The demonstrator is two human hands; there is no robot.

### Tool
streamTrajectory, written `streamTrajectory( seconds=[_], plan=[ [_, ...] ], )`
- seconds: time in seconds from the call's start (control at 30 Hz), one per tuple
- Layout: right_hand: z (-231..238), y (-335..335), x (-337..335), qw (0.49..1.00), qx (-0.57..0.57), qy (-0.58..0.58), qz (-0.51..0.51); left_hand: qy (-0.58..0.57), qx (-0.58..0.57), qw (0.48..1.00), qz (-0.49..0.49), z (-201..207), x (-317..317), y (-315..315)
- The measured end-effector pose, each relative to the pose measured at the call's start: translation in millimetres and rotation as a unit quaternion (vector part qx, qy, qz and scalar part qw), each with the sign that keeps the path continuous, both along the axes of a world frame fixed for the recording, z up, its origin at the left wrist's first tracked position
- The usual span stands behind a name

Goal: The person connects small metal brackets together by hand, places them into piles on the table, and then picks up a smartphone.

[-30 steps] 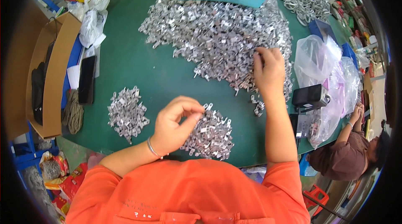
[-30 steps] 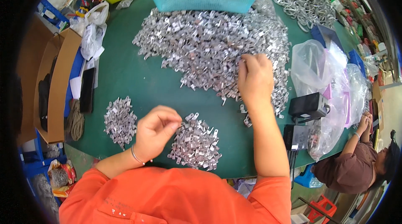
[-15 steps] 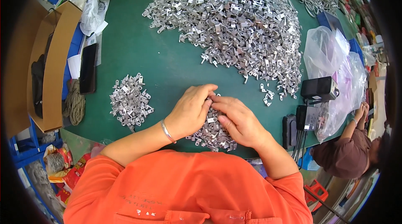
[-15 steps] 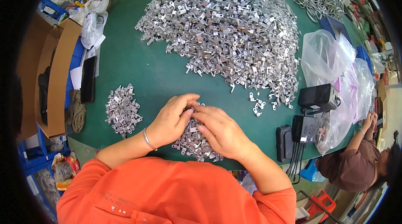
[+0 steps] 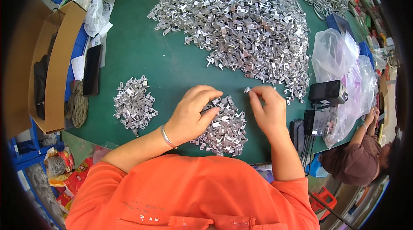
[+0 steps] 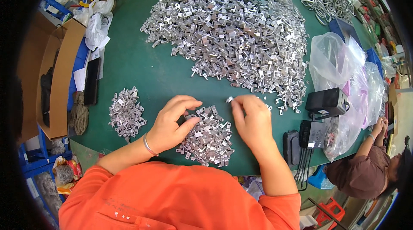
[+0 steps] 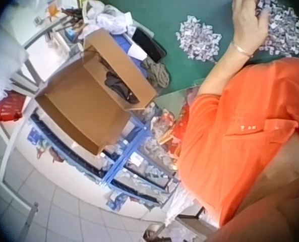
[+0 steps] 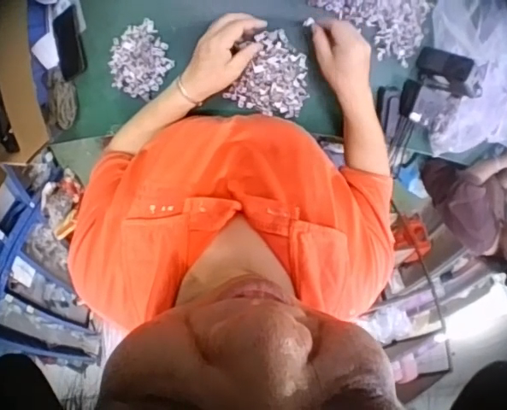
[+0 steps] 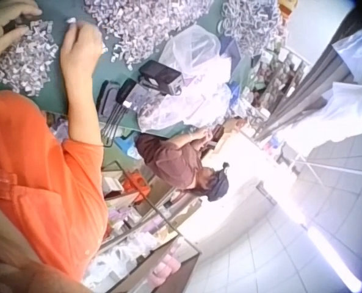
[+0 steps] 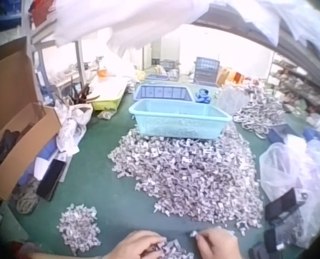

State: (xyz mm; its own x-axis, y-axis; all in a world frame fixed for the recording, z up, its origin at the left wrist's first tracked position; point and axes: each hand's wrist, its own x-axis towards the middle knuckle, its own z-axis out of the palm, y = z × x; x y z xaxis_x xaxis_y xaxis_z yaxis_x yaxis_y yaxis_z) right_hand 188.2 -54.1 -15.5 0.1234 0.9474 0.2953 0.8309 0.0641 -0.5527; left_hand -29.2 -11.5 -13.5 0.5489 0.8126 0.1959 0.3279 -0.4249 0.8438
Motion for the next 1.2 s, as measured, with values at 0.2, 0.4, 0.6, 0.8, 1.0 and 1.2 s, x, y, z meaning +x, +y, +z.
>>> streamTrajectory(
  seconds=[0.2, 0.4, 0.6, 0.8, 1.0, 1.2],
  plan=[
    [24.5, -20.0, -37.6, 0.98, 0.056, 0.178, 0.066, -0.152, -0.244, 0.956, -0.049, 6.8, 15.1, 1.7],
    [18.6, -29.0, -43.3, 0.905, -0.016, 0.425, 0.031, -0.213, -0.461, 0.86, -0.048, 10.0, 11.7, 2.7],
    [16.6, -29.6, -42.5, 0.877, -0.03, 0.478, 0.044, -0.282, -0.555, 0.781, -0.051, 2.6, 9.3, 1.7],
    [1.5, -0.9, -17.5, 0.979, -0.062, 0.189, 0.047, -0.388, -0.472, 0.789, 0.073, 0.4, -4.3, 11.7],
    [-2.6, 12.2, -22.6, 0.961, -0.13, 0.153, 0.193, -0.397, -0.457, 0.791, 0.087, 0.3, -11.7, 15.2],
    [4.6, 9.3, -27.0, 0.965, -0.104, 0.156, 0.184, -0.367, -0.479, 0.793, 0.081, 1.9, -6.4, 8.2]
  ],
)
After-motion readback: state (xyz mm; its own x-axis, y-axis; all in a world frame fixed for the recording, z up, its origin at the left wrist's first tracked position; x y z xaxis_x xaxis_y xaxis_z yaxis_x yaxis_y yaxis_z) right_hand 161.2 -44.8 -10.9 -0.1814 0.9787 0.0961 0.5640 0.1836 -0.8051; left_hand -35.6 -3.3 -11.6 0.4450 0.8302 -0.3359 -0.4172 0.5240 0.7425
